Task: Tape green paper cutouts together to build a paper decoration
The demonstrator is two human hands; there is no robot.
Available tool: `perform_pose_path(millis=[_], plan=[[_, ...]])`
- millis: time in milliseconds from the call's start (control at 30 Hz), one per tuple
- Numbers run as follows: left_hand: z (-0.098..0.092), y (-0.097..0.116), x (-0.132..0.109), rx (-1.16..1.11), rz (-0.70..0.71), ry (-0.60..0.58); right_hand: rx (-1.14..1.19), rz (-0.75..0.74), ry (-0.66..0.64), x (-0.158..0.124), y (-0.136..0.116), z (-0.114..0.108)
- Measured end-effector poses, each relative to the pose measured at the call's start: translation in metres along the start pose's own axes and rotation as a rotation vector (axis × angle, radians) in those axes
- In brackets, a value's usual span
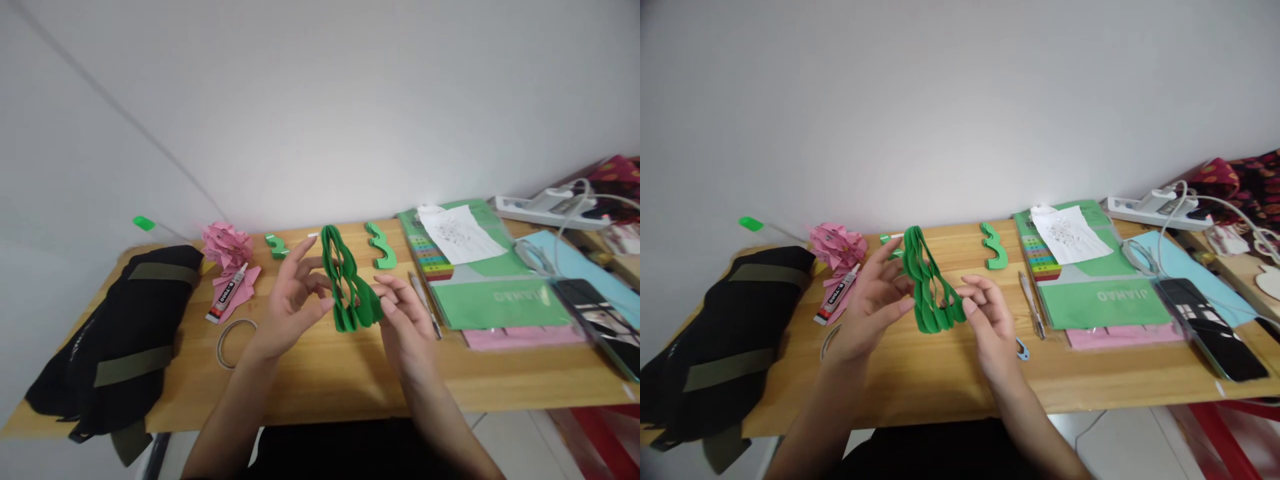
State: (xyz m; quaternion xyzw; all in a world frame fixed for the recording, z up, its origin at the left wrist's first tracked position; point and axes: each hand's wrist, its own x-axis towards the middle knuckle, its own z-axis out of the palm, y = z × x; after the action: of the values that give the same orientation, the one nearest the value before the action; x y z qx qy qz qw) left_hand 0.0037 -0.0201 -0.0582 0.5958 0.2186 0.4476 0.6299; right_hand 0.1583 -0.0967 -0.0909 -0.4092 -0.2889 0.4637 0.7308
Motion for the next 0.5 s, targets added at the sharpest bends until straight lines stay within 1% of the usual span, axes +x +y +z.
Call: perform_pose_path(millis=[100,167,233,300,367,500], plan=[[0.004,-0.005,0.002,0.011,0.003,0.079,-0.061,-0.060,-0.031,-0.002,0.003,0.000],[0.006,-0.008,0.003,0.026,0.005,0.122,-0.068,-0.050,-0.032,-0.003,0.003,0.001],[0.007,-0.009,0.004,0.021,0.016,0.135,-0.036,-0.007,-0.022,-0.002,0.000,0.001],[0.007,-0.008,0.004,0.010,0.022,0.122,0.027,0.062,-0.019,0.000,-0.004,0.001],[0.006,-0.006,0.003,0.009,0.010,0.099,0.080,0.114,-0.047,0.002,-0.009,0.001],[0.005,-0.006,0.002,0.038,-0.007,0.020,0.067,0.124,-0.149,0.007,-0.014,0.002]])
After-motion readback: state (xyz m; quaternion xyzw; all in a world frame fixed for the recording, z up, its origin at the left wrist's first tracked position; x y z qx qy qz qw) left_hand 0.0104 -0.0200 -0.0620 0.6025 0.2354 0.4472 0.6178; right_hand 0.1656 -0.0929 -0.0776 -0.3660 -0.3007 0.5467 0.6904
